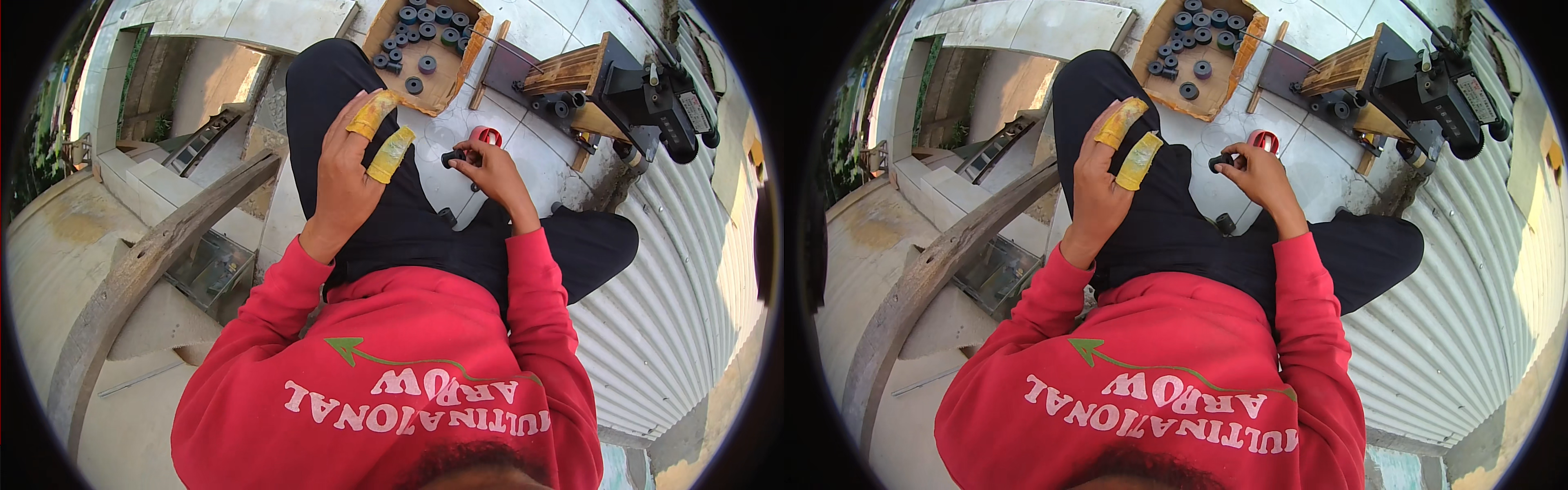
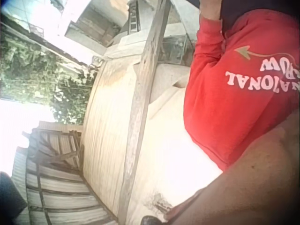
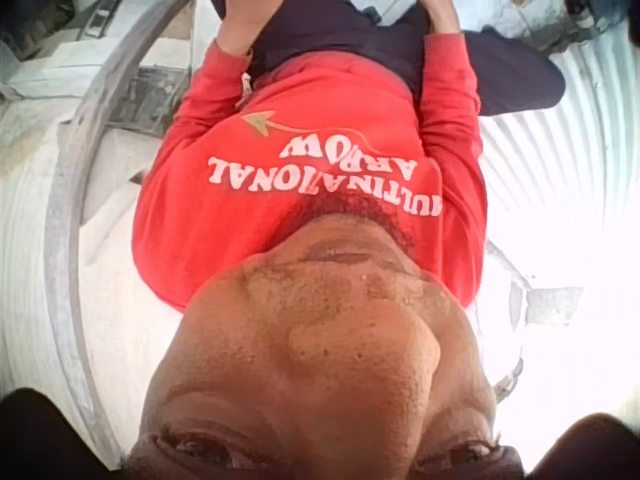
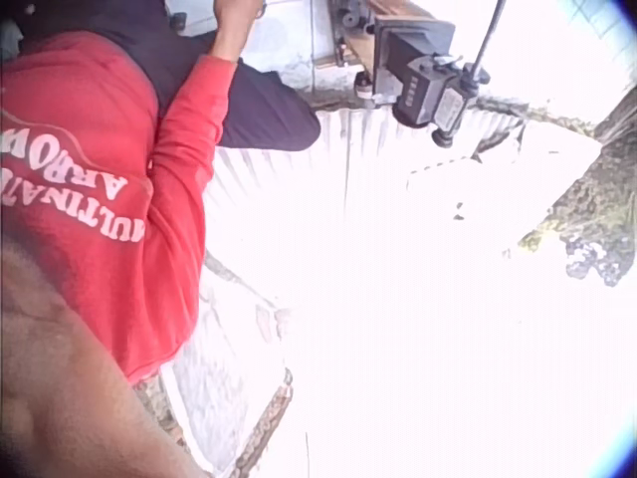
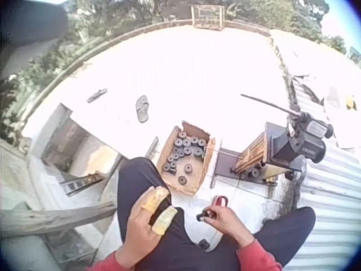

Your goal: The person is seen assembling mechanical parts using a lathe and various tools.

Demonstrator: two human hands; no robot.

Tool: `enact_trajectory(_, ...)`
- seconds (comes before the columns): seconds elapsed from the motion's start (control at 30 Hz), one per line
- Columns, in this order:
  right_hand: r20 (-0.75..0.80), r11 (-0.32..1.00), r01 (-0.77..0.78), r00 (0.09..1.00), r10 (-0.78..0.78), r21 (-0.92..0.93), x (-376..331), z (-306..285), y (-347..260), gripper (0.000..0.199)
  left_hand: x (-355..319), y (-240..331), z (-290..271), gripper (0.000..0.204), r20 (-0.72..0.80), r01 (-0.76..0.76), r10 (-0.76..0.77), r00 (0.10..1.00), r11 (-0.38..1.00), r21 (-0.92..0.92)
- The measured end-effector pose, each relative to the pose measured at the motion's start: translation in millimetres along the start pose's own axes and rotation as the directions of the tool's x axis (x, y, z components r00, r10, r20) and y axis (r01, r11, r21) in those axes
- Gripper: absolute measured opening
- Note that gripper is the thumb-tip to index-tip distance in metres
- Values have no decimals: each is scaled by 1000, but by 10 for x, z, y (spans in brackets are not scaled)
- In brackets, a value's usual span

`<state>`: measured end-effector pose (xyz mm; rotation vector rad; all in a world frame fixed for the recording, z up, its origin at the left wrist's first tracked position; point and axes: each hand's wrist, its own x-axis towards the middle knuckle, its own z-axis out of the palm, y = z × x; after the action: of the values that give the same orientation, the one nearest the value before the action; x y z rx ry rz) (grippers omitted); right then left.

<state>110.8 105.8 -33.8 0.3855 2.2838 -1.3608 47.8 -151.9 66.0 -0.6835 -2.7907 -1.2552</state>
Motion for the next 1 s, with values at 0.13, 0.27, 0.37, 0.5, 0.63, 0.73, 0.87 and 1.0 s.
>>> enact_trajectory(0.13, -96, 965, 72, 990, -99, -252, 748, -26, 38, 42, 237, -482, -51, 49, -117, 18, 9, 993, 973, 230)
enact_trajectory(0.27, -299, 936, 165, 918, -261, -311, 981, 102, -179, 35, 238, -548, -5, 51, -148, 36, 5, 989, 961, 274)
enact_trajectory(0.37, -302, 955, 134, 929, -214, -263, 908, 122, -31, 33, 272, -551, 14, 49, -138, 43, -5, 990, 960, 276)
enact_trajectory(0.5, -75, 952, -260, 965, 251, -161, 660, -143, 187, 23, 216, -630, -57, 49, -166, 78, -31, 986, 954, 290)
enact_trajectory(0.63, -228, 925, -243, 957, 179, -293, 603, -461, 709, 20, 245, -661, -63, 48, -195, 62, -10, 981, 963, 262)
enact_trajectory(0.73, -322, 976, -139, 943, 79, -169, 715, -411, 431, 23, 234, -650, -68, 49, -190, 86, -34, 981, 958, 273)
enact_trajectory(0.87, -93, 877, 241, 948, -304, -417, 1067, -16, -95, 29, 280, -596, -37, 48, -144, 74, -35, 989, 959, 275)
enact_trajectory(1.0, 42, 733, 428, 875, -482, -529, 1743, 421, -143, 38, 343, -496, -12, 47, -98, 54, -29, 995, 963, 264)
